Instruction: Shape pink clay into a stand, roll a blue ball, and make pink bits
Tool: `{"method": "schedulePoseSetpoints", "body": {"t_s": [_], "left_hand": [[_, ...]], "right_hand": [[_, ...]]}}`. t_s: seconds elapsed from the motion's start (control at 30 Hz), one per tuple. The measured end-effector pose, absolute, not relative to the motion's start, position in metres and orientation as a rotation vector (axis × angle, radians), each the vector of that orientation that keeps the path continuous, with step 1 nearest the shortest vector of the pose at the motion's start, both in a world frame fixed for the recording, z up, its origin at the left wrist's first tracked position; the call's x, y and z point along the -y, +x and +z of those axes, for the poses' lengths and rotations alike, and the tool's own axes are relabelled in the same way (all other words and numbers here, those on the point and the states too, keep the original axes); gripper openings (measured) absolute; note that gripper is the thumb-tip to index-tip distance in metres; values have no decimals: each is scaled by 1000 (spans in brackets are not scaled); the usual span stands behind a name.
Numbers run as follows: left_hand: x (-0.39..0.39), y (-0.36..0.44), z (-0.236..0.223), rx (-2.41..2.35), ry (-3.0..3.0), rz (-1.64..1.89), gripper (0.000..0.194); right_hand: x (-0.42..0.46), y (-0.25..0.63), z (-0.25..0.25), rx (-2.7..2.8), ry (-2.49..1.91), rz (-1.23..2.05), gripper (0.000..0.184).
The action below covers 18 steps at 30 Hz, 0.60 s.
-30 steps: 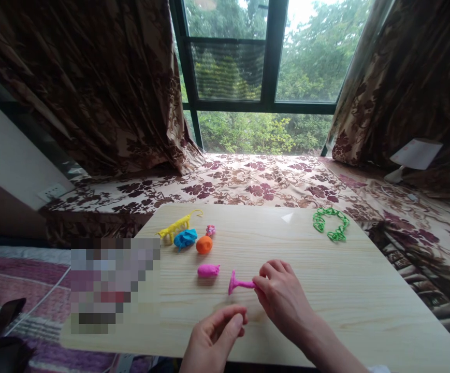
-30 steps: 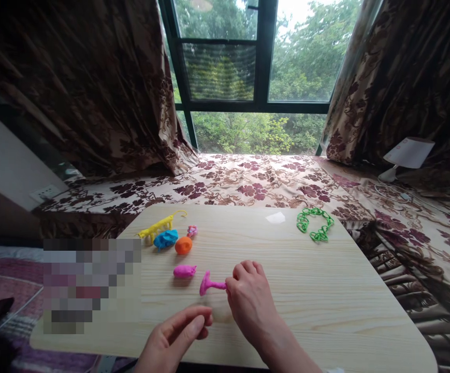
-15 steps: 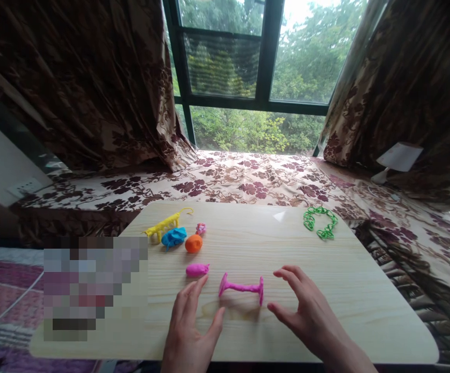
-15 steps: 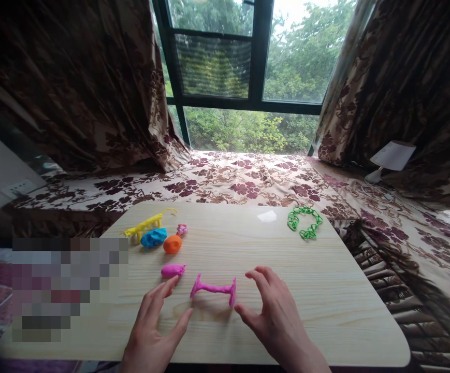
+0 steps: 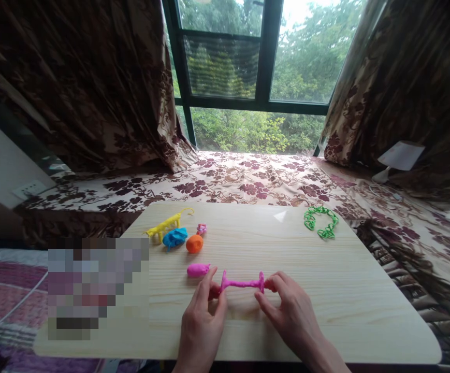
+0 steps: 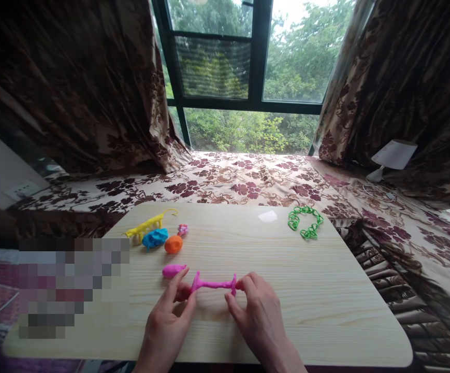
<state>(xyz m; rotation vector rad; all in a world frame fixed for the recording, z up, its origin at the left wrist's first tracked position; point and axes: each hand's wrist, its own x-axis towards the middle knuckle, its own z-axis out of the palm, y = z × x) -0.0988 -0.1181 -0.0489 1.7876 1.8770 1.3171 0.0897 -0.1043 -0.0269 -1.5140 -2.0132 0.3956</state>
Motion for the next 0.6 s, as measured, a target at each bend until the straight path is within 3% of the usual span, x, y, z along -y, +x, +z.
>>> {"method": "schedulePoseSetpoints", "body": {"t_s": [0.13,0.3,0.53,0.6], "left_hand": [[123,-96,-52,-1879,1840,1309,46],[124,-94,-55,-1891,1863,1268,45],[120,-86,-44,-1824,1918,1328,46],[118,-81,-38,-1770,1948,1361,48]], "right_hand": [[105,94,-24,2055,-1532,334,12],[105,96,-5,2075,-1473,135,43],[87,84,3,2275,-1363,173,10],[86,88,3,2263,-1405,168,11]]}}
